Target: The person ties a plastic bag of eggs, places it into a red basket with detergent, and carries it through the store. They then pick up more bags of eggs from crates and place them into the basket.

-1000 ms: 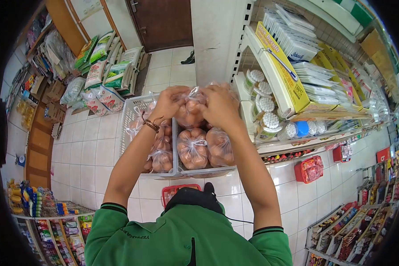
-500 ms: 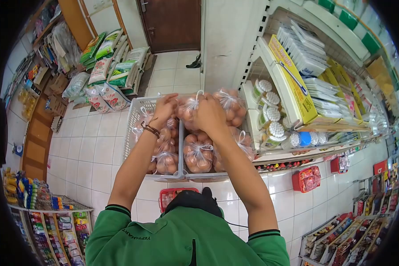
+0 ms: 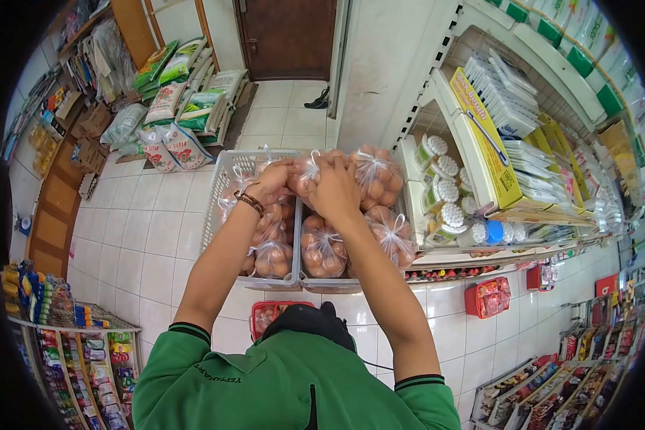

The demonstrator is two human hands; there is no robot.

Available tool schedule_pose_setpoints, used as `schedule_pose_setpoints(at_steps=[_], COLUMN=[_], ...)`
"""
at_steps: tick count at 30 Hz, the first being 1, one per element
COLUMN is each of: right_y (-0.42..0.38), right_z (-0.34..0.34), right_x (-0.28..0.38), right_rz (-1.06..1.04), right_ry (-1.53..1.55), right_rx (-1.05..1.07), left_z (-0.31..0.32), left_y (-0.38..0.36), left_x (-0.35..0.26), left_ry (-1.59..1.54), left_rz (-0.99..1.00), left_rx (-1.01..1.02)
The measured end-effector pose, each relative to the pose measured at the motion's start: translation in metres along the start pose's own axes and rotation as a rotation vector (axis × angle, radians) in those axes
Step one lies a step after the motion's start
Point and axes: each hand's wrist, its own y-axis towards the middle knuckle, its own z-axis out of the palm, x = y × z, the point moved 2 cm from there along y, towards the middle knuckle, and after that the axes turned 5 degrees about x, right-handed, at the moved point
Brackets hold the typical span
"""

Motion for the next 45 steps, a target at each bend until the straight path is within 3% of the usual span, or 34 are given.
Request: schedule_pose_setpoints(at_steps=[8,12,21,23,25,27,30,31,33,35,37,44,45], right_y=[-0.003,-0.006,0.010,0.014,0.015,0.008,0.016,0.019,0.026,0.031,0.032,0.024,0.025], right_z=[0.010,0.013,0.033,0.024,0.007,-0.030,-0.077,-0.093,-0.122,-0.146,-0.163,-0.171,-0.169], right_x=[-0.004,-0.001,-0.011,-0.016,-0.015,-0.001,-0.003,-0.002,0.001,0.005,0.010,0.002,-0.003], right_rz=[-0.037,0.019,-0.068,-0.181,-0.090,0.067,0.136,0.135,0.129,0.058,0.051,0.080,0.077], right_ry=[0.027,0.041,0.268,0.405,0.477,0.486,0.507,0.509,0.508,0.590,0.618,0.584,0.556], right_rx=[-0.133,-0.047,-0.429,-0.552,-0.547,-0.591,-0.614,-0.646,-0.681,-0.732,-0.743,-0.761,-0.775], left_z=[-0.006,-0.008,0.000,0.014,0.022,0.025,0.009,0.018,0.052,0.105,0.127,0.161,0.163], left_y=[0.006,0.008,0.002,-0.015,-0.031,-0.032,0.019,0.031,0.044,0.023,0.074,0.089,0.073], left_x=[0.005,0.007,-0.001,-0.019,-0.035,-0.048,-0.023,-0.014,0.013,0.002,0.036,0.046,0.035], left_ry=[-0.070,-0.051,-0.006,0.029,0.063,-0.152,-0.273,-0.078,0.279,0.712,0.980,0.824,0.511], left_rz=[-0.037,-0.043,0.029,0.031,0.026,0.132,0.282,0.331,0.577,0.811,0.926,0.893,0.937], left_rx=[0.010,0.013,-0.011,-0.047,-0.082,-0.025,-0.032,-0.120,-0.085,-0.210,-0.329,-0.415,-0.393])
